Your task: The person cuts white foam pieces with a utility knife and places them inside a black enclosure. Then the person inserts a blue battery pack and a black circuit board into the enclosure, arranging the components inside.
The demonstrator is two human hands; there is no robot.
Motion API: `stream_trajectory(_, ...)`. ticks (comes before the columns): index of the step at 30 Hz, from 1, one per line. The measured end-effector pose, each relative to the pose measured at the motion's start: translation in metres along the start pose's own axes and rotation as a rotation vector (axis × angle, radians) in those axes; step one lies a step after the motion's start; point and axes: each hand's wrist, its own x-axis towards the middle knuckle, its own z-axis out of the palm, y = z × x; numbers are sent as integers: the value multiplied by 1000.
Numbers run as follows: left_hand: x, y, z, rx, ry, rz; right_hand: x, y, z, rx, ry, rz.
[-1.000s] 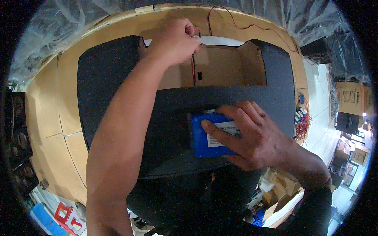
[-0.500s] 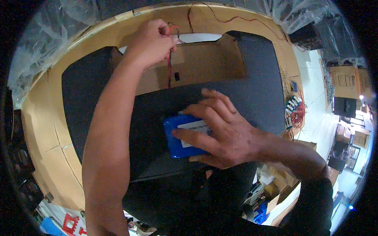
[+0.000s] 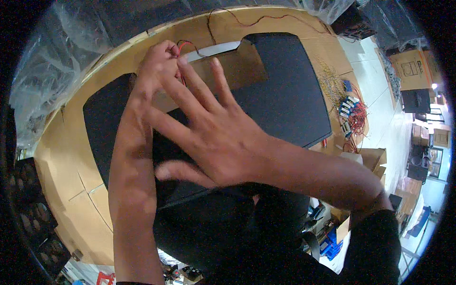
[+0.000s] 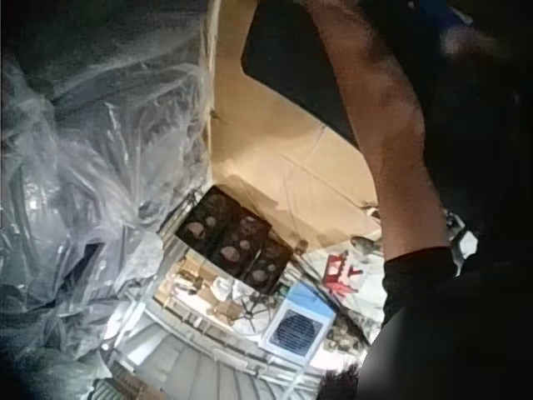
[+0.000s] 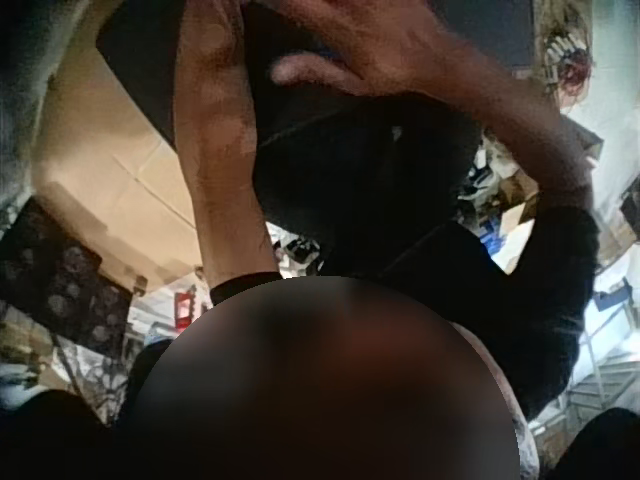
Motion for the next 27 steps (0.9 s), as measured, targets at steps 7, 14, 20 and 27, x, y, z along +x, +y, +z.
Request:
stream_trajectory(7,7,-21,-6,-64,-52,21,17,-5,64,-127,118,116)
stream_trajectory(14,-3,3,-9,-159,-163,-63,24,-28,78,-97,187,259)
stream_trajectory(20,-10,9,-25,310,607,221,19,-37,71,-161,406,205)
stream_trajectory(27,-159,19,-38,-278,1034,489,18,-10,80,-92,475,237)
